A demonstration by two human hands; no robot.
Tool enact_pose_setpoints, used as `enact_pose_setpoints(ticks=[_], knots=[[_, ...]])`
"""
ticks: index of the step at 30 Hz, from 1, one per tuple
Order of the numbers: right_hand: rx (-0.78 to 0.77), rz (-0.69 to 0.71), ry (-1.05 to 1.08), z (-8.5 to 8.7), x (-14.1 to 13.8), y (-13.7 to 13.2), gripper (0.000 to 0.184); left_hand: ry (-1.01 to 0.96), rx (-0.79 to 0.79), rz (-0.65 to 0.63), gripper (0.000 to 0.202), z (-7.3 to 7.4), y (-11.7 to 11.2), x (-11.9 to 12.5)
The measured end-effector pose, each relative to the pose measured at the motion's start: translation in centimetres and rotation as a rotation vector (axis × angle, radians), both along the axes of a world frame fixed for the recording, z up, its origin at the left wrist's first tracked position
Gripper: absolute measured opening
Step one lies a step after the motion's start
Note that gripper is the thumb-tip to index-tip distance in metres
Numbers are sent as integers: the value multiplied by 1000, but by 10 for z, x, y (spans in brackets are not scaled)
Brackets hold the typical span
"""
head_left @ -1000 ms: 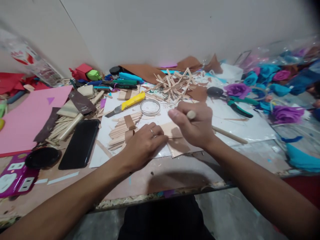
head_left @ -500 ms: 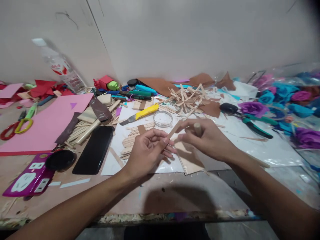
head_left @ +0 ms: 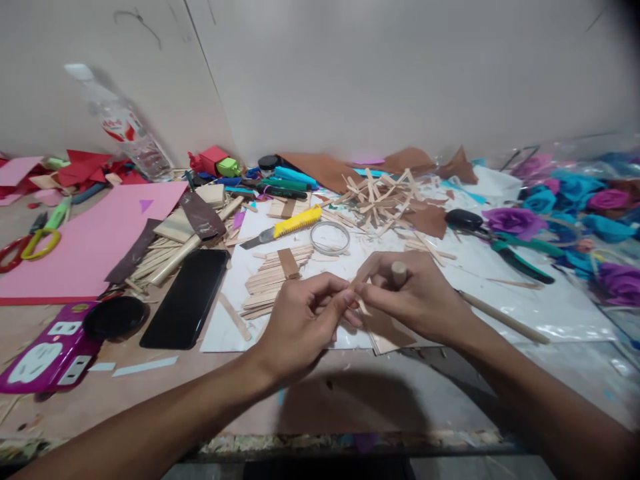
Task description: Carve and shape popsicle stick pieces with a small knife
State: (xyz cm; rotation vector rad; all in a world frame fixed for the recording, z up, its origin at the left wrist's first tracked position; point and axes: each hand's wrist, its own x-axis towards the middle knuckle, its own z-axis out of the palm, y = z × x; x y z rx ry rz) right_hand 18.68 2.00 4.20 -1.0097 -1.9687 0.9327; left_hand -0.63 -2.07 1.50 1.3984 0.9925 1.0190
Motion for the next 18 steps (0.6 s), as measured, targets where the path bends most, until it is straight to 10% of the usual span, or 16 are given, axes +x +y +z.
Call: enact_pose_setpoints(ticks=[18], knots=[[6, -5, -6, 1, -2, -2, 15, 45, 53, -1, 20, 1, 1, -1]])
